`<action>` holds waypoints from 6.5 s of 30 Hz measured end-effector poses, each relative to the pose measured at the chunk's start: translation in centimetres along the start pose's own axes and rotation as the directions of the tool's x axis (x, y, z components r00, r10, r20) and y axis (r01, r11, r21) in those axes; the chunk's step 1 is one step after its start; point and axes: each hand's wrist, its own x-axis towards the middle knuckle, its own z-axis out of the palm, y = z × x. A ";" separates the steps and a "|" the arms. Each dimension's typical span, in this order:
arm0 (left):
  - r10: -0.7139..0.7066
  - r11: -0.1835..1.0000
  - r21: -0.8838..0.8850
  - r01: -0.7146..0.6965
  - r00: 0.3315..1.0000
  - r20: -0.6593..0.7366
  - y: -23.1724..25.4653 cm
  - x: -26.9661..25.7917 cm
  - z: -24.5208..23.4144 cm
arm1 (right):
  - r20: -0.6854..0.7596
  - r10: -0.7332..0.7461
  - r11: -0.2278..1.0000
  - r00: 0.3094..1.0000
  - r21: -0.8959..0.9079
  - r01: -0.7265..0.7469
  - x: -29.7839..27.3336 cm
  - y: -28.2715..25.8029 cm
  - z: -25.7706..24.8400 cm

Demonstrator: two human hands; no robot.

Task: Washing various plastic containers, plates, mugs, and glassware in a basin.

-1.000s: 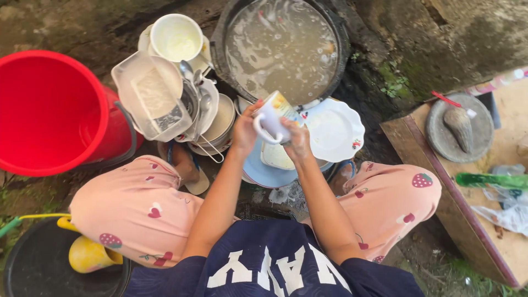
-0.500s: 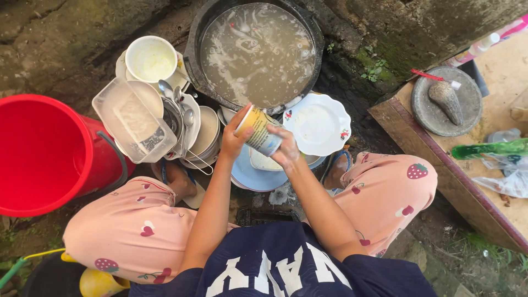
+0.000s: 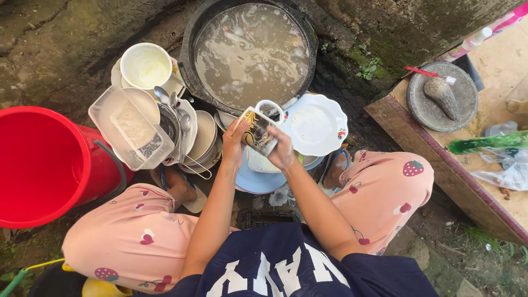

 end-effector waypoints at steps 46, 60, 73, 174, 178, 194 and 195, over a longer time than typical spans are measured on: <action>0.257 0.916 -0.209 -0.344 0.900 -0.352 -2.9 0.5 -1.0 | 0.662 -0.436 -0.236 0.609 -0.737 0.633 -0.6 5.3 0.8; 0.365 0.919 -0.117 -0.376 0.925 -0.109 -0.2 -2.3 4.9 | -0.014 -0.733 0.649 0.681 -0.316 0.692 -2.2 4.0 3.5; 0.255 0.960 -0.102 -0.260 0.965 -0.057 -0.4 -1.9 3.5 | -0.154 -0.717 0.606 0.679 -0.618 0.500 -1.3 -2.3 3.7; 0.071 0.950 0.237 -0.204 0.878 0.474 9.5 -2.5 2.8 | -0.158 -0.047 0.974 0.986 -0.224 0.011 -3.0 -7.0 2.7; 0.219 0.923 0.193 -0.331 0.869 0.445 4.7 -1.1 2.5 | -0.175 -0.216 0.971 0.961 -0.144 0.192 -1.8 -5.1 -0.1; 0.011 0.813 -0.535 0.228 0.914 0.406 2.0 -2.6 2.6 | -0.141 -0.592 0.785 0.794 -0.324 0.528 0.5 -4.2 -0.8; 0.026 0.860 -0.476 0.183 0.916 0.401 2.5 -2.7 2.8 | -0.167 -0.579 0.787 0.798 -0.367 0.495 0.6 -4.5 -0.4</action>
